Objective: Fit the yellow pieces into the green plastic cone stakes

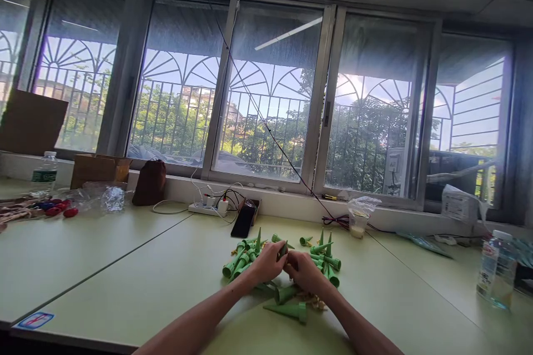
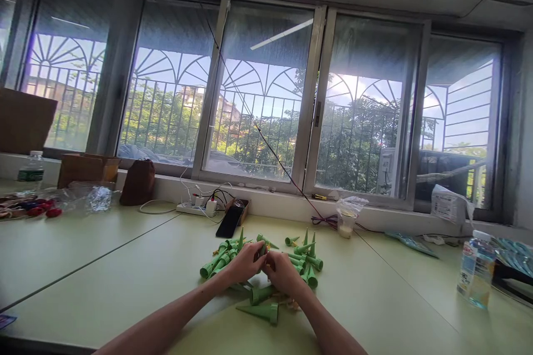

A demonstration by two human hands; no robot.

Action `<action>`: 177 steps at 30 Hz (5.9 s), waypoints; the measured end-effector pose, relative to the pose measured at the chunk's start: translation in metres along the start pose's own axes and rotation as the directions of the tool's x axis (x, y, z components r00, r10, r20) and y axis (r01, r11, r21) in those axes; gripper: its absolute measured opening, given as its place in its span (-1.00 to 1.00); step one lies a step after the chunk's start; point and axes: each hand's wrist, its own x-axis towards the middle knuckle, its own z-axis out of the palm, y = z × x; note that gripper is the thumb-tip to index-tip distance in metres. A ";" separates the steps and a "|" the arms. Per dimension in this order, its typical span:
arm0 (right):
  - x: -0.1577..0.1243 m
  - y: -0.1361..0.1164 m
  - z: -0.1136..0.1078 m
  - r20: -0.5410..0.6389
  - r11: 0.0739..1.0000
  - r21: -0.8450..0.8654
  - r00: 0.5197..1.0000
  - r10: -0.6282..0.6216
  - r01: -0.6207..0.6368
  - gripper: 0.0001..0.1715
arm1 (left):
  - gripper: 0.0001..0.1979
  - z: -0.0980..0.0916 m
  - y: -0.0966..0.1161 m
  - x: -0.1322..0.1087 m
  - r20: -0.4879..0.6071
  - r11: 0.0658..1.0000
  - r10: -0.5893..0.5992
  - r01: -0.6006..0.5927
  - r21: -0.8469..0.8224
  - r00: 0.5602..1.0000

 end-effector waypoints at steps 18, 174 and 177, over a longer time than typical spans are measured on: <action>-0.001 -0.002 -0.001 0.026 0.999 -0.035 1.000 0.016 -0.015 -0.84 | -0.94 0.003 -0.005 -0.001 0.021 1.000 0.012 -0.012 -0.026 1.000; -0.001 -0.012 -0.012 -0.092 0.985 -0.082 0.983 -0.160 0.152 -0.66 | -0.75 -0.001 -0.003 0.008 -0.108 0.955 -0.013 -0.019 -0.294 0.994; 0.000 -0.010 -0.010 -0.101 0.986 -0.093 0.983 -0.150 0.141 -0.67 | -0.74 -0.001 -0.004 0.009 -0.115 0.952 -0.009 -0.027 -0.305 0.993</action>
